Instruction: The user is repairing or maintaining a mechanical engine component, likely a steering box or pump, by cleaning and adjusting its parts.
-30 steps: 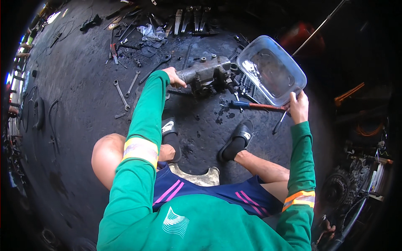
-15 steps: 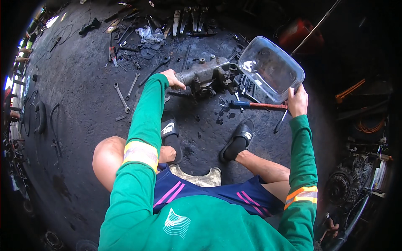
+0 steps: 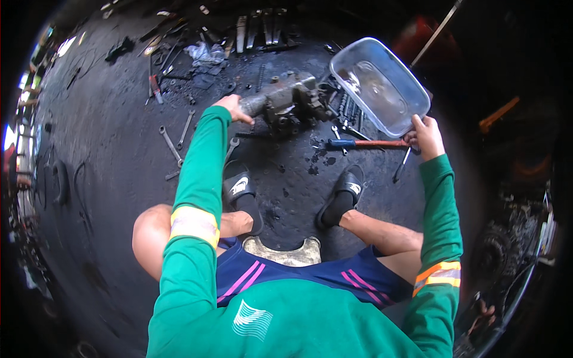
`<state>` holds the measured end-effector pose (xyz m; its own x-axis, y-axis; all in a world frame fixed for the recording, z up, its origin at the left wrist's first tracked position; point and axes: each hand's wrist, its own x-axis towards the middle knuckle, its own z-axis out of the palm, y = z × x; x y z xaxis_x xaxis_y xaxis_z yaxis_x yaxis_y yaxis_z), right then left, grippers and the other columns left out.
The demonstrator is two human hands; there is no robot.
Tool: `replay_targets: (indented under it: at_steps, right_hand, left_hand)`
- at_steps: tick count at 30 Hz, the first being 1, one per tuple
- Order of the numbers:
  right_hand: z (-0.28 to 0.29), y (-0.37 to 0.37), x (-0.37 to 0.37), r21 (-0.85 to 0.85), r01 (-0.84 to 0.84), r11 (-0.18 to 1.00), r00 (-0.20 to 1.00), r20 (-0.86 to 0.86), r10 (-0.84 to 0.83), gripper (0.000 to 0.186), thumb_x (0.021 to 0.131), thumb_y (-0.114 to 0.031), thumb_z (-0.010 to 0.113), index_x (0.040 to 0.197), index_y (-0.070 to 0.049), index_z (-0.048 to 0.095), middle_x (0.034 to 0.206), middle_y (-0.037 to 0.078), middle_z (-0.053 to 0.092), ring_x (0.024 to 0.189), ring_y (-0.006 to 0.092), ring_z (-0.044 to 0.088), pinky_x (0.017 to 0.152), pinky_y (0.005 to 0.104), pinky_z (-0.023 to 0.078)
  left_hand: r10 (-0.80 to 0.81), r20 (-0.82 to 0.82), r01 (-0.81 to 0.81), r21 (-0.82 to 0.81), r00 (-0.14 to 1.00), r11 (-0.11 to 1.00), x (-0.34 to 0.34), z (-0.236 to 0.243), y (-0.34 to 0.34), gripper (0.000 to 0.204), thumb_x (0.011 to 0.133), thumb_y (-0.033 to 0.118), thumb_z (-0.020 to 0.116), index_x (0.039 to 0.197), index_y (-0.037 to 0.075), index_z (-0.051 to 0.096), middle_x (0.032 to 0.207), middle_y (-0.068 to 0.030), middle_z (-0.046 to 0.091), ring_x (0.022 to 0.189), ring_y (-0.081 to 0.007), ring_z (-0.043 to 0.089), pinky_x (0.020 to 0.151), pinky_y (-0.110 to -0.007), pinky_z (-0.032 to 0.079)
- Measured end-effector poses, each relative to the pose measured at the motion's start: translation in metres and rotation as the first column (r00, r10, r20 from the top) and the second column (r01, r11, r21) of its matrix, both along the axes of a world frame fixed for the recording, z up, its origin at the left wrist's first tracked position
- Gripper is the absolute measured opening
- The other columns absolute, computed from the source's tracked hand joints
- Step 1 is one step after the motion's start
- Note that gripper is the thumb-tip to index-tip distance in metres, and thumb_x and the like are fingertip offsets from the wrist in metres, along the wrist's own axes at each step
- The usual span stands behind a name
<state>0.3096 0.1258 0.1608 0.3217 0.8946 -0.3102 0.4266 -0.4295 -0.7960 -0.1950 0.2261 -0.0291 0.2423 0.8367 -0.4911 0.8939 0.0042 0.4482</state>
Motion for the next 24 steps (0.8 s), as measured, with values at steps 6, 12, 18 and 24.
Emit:
replay_targets:
  at_steps: [6, 12, 18, 24]
  right_hand:
    - [0.036, -0.049, 0.084, -0.072, 0.049, 0.996, 0.996, -0.072, -0.055, 0.029, 0.100, -0.026, 0.054, 0.104, 0.002, 0.057, 0.075, 0.006, 0.060, 0.057, 0.0134, 0.062, 0.052, 0.0276, 0.052]
    - [-0.009, -0.138, 0.175, 0.005, 0.183, 0.983, 0.980, -0.076, -0.182, 0.032, 0.103, -0.029, 0.053, 0.095, 0.003, 0.055, 0.072, 0.009, 0.061, 0.054, 0.0150, 0.063, 0.049, 0.0282, 0.053]
    - [-0.145, -0.238, 0.224, 0.075, 0.396, 0.915, 0.914, -0.129, -0.384, 0.027, 0.103, -0.023, 0.050, 0.098, 0.003, 0.053, 0.073, 0.011, 0.063, 0.052, 0.0161, 0.062, 0.045, 0.0270, 0.050]
    - [-0.236, -0.301, 0.241, 0.058, 0.577, 0.815, 0.807, -0.191, -0.558, 0.024, 0.105, -0.020, 0.049, 0.109, 0.003, 0.052, 0.075, 0.010, 0.062, 0.051, 0.0166, 0.061, 0.043, 0.0267, 0.049]
  left_hand:
    - [-0.067, -0.087, 0.073, 0.066, 0.994, 0.995, 0.000, 0.004, 0.005, 0.080, 0.057, 0.039, 0.090, 0.124, 0.002, 0.066, 0.111, -0.0232, 0.072, 0.105, -0.0366, 0.069, 0.095, -0.043, 0.053]
    - [-0.151, -0.048, 0.152, 0.019, 0.987, 0.988, -0.006, 0.000, 0.014, 0.071, 0.060, 0.029, 0.091, 0.119, -0.001, 0.066, 0.105, -0.0186, 0.073, 0.099, -0.0307, 0.070, 0.093, -0.040, 0.052]
    - [-0.231, 0.009, 0.232, -0.036, 0.973, 0.972, -0.022, -0.010, 0.023, 0.070, 0.062, 0.028, 0.092, 0.119, 0.000, 0.065, 0.102, -0.0107, 0.072, 0.094, -0.0213, 0.067, 0.091, -0.037, 0.050]
    - [-0.149, 0.010, 0.149, -0.145, 0.989, 0.978, -0.030, -0.012, 0.033, 0.060, 0.063, 0.018, 0.091, 0.114, 0.000, 0.065, 0.097, -0.0048, 0.071, 0.087, -0.0149, 0.065, 0.084, -0.034, 0.053]
